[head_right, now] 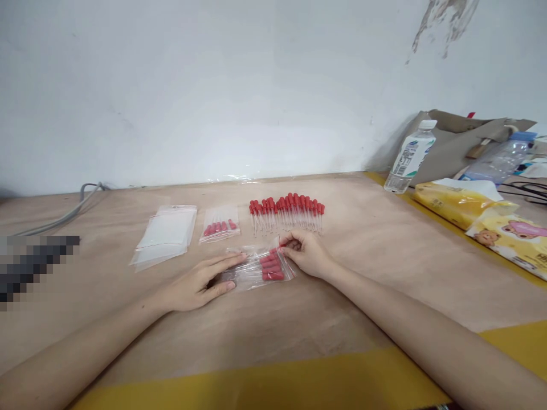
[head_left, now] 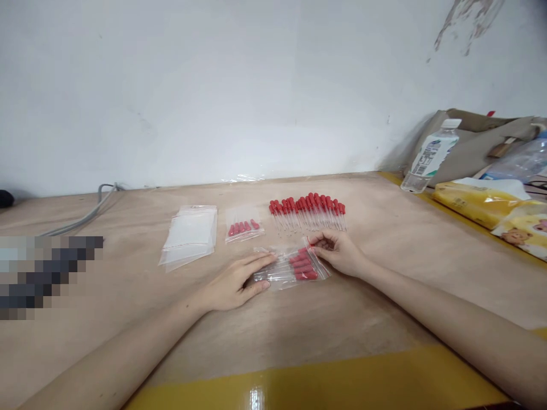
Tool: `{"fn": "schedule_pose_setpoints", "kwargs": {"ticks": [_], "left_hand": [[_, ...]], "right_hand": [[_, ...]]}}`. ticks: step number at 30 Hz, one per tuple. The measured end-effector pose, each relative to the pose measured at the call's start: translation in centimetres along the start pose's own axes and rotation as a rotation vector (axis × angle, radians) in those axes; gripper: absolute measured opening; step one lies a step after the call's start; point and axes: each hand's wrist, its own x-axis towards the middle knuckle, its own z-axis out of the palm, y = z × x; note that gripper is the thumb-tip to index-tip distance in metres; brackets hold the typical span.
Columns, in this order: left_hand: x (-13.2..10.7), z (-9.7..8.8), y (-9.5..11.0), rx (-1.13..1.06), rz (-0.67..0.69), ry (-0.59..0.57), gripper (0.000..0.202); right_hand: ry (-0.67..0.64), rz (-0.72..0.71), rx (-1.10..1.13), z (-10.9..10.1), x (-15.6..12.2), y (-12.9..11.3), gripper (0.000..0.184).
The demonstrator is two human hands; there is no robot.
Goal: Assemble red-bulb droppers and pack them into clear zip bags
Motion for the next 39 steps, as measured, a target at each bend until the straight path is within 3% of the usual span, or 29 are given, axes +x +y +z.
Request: {"fn": "schedule_pose_setpoints", "kwargs": {"ticks": [3,9,15,21,23,28,32,34,39], "left_hand": [[0.0,0.0,-0.1,0.0,0.009,0.005,0.049],[0.1,0.1,-0.1,0.027,0.017,-0.002,0.048],[0.1,0.0,0.0,0.007,0.015,-0.002,0.049],[0.1,0.0,-0.1,-0.009,0.007,-0.005,0.05],[0.0,0.0,-0.1,-0.008,0.007,-0.007,0.049],[-0.1,0.1,-0.1,-0.026,0.002,0.007,0.049],[-0.2,0.3,-0.2,-0.024,-0.013,0.012,0.049],[-0.3,0.3,-0.1,-0.015,-0.018,0.009,0.05],[-0.3,0.3,-0.2,-0.01,-0.014,0.015,0.048]], "right_hand": [[-0.056,0.054,0.157,0.2,0.0,-0.2,0.02],[-0.084,0.144,0.082,0.0,0.2,-0.4,0.024],[-0.193,0.091,0.195,0.0,0.5,-1.0,0.027],[-0.421,0.042,0.162,-0.8,1.6,-0.6,0.029],[-0.375,0.053,0.169,-0.9,1.7,-0.4,0.029],[-0.07,0.212,0.24,-0.3,1.4,0.2,0.03],[0.059,0.255,0.127,0.3,1.2,0.5,0.029],[0.019,0.185,0.043,0.4,1.1,0.4,0.027],[-0.265,-0.033,-0.019,-0.7,1.1,-0.7,0.024]]}}
